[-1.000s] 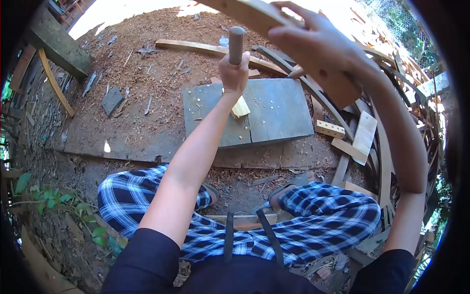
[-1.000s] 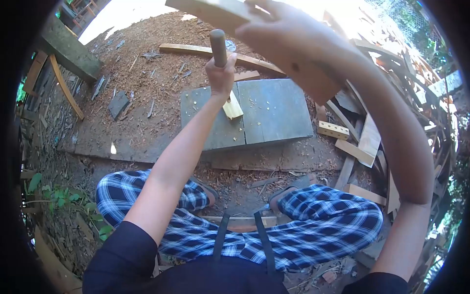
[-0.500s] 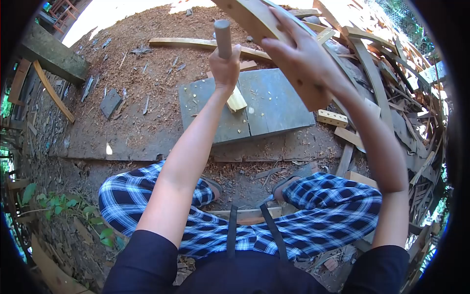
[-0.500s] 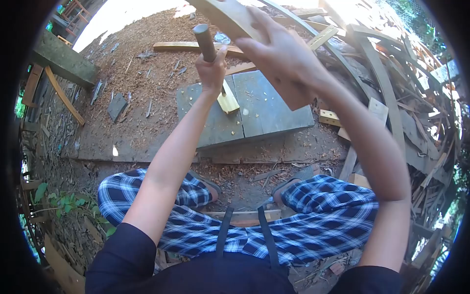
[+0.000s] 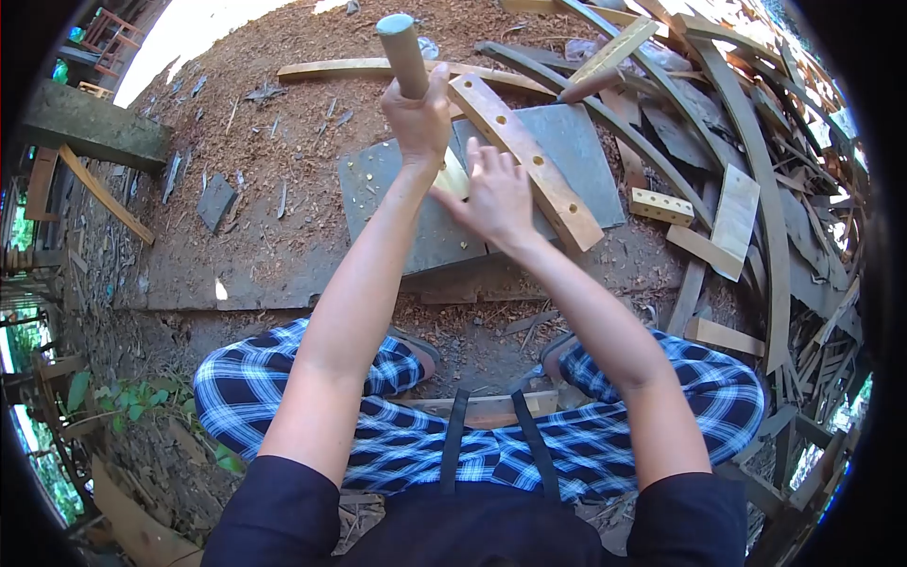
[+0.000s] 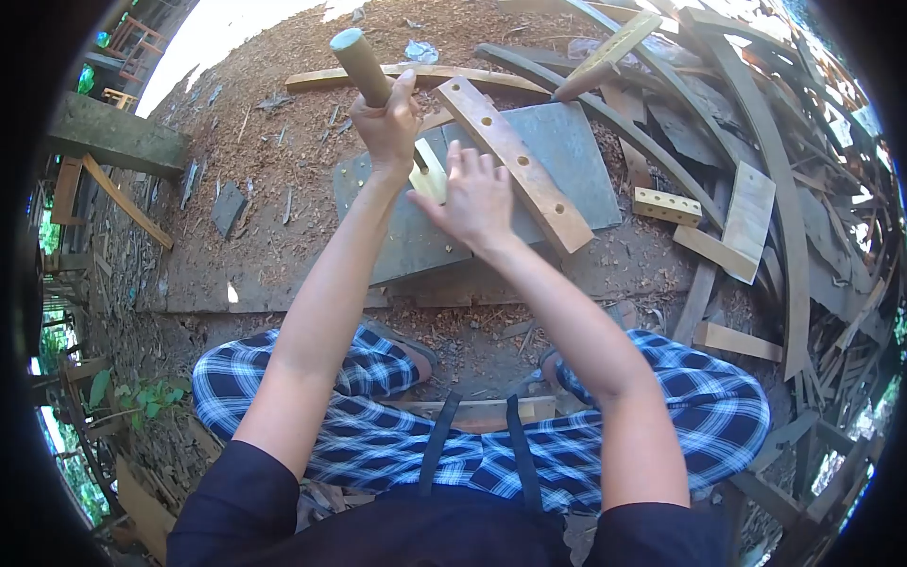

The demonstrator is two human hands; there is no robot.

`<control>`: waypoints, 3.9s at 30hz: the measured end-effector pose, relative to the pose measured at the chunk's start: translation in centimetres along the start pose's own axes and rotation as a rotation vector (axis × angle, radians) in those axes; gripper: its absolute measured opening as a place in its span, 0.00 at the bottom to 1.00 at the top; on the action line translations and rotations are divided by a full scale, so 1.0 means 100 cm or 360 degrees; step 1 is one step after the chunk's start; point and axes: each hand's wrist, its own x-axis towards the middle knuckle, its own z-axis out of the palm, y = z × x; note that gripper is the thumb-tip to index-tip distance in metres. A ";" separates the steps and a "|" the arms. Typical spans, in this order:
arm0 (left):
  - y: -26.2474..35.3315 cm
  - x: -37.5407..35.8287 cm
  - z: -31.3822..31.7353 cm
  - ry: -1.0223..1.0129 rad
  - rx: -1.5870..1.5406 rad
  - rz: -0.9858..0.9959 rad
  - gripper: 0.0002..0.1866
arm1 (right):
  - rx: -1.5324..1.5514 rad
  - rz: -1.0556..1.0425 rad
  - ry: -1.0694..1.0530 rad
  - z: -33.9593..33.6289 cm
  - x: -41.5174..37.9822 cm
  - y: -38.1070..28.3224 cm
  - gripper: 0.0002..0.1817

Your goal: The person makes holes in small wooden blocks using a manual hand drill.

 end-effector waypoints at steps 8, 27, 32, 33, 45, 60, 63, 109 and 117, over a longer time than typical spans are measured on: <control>-0.015 0.027 0.027 -0.0131 0.0596 -0.0170 0.12 | 0.0435 0.0398 -0.0085 0.030 -0.009 -0.025 0.26; 0.007 0.012 -0.060 0.0689 -0.0702 -0.0539 0.19 | 0.0382 0.0303 -0.0096 0.027 -0.008 -0.028 0.30; 0.014 0.014 -0.040 0.1044 -0.0597 -0.0506 0.20 | 0.0302 0.0465 -0.0068 0.025 -0.009 -0.036 0.35; 0.013 0.015 -0.037 0.1064 -0.0550 -0.0504 0.20 | 0.0298 0.0460 -0.0066 0.025 -0.009 -0.035 0.35; -0.020 0.022 -0.084 0.1211 -0.0841 -0.0821 0.21 | 0.0219 0.0536 -0.0147 0.024 -0.013 -0.042 0.43; 0.039 0.036 -0.082 0.1525 -0.0748 -0.0702 0.15 | 0.0594 0.0090 -0.0671 -0.002 0.038 0.014 0.30; 0.036 0.035 -0.089 0.1428 -0.0765 -0.0696 0.16 | 0.0546 -0.0464 -0.0751 0.016 0.068 0.018 0.32; -0.007 0.026 -0.015 0.0138 0.0118 0.0140 0.13 | 0.0683 -0.0161 -0.0830 0.026 0.058 0.005 0.37; 0.005 0.021 -0.030 0.0354 -0.0106 0.0071 0.15 | 0.0167 -0.0057 -0.0194 -0.003 0.012 0.046 0.41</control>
